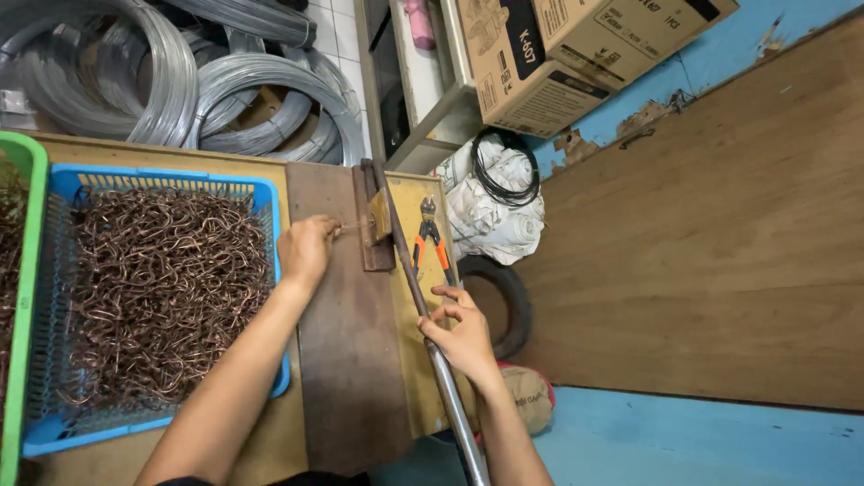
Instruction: Bending pre-cut metal wires into hooks using a manual bending jig and sorting them into baskets.
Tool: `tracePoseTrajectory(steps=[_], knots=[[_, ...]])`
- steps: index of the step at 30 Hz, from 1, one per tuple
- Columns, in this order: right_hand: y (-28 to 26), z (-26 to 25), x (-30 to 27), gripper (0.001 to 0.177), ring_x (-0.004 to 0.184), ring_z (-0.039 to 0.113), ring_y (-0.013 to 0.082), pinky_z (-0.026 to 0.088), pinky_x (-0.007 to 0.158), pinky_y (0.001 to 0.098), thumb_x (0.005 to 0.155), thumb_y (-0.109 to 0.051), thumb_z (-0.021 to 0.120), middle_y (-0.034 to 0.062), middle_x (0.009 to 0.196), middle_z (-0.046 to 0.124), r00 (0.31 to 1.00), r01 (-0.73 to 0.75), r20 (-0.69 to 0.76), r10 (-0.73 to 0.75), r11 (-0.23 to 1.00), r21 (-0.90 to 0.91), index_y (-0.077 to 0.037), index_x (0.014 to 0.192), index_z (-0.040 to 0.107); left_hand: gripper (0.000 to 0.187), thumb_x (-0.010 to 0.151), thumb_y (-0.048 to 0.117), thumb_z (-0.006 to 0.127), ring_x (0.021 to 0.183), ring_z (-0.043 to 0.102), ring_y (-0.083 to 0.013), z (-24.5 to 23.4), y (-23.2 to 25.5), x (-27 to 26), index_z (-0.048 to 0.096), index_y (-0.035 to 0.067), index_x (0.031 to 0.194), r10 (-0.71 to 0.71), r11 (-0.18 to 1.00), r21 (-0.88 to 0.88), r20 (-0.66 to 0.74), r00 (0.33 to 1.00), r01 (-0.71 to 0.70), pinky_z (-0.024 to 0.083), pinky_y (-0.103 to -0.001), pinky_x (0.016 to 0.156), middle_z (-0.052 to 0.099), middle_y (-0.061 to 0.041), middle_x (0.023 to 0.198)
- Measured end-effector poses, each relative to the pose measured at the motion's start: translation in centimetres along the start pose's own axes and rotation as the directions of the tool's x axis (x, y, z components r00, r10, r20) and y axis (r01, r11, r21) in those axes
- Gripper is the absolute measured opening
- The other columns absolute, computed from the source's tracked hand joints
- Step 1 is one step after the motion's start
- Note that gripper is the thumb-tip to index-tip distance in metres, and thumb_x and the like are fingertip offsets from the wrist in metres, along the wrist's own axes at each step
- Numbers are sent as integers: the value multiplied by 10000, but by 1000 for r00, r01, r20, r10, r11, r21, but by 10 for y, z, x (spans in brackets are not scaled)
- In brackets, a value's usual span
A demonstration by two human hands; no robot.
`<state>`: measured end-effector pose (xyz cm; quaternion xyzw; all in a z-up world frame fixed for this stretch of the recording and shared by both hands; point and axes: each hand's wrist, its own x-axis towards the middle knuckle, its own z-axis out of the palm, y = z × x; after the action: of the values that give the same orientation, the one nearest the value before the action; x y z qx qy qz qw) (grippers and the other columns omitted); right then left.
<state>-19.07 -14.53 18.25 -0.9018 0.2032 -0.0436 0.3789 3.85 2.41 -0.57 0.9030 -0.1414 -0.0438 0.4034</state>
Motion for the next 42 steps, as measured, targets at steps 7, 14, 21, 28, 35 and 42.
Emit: tracePoseTrajectory(steps=[7,14,21,28,35,42], knots=[[-16,-3,-3,184,1357,525,420,398,1130,536,664,-214,838,118,1380,644,999,-45,3,45,998,-41,-50,687,758,200,932,241,620,963,755,-300,-5,9,-13,798,322,893,-36,994,100,12,999,34,600,-499,872,790,34,930],[-3,2,-1,174,1438,407,426,294,1199,543,650,-234,843,117,1442,592,1000,-10,3,11,996,-92,-87,725,788,241,954,332,580,986,753,-288,22,-5,-6,814,281,930,62,997,55,-36,997,-60,590,-457,885,796,-1,951],[-30,5,-5,209,1563,64,419,-52,1184,669,667,-312,803,151,1664,306,995,84,-11,-98,907,-413,-126,759,829,123,894,283,721,974,748,-155,13,28,-10,819,305,965,148,988,72,-164,975,-138,575,-321,866,792,70,940],[1,15,-3,158,1554,98,438,-18,1157,728,653,-318,805,123,1664,317,988,137,-11,-153,912,-387,-164,686,799,83,933,275,755,984,739,-150,24,31,-18,813,306,985,20,991,-125,-256,966,-54,539,-318,895,789,73,961],[32,21,-2,148,1557,112,423,4,1160,727,658,-333,816,90,1654,346,989,130,-13,-144,923,-361,-191,697,808,80,933,209,768,989,742,-201,26,29,-26,815,248,985,42,966,-230,-318,947,-120,502,-324,940,792,30,985],[36,31,-4,184,1558,108,423,5,1158,724,690,-350,819,100,1653,346,994,111,17,-111,939,-325,-172,736,823,84,920,220,801,957,738,-278,42,43,-12,824,199,998,41,927,-343,-305,951,-150,539,-382,885,792,-26,990]])
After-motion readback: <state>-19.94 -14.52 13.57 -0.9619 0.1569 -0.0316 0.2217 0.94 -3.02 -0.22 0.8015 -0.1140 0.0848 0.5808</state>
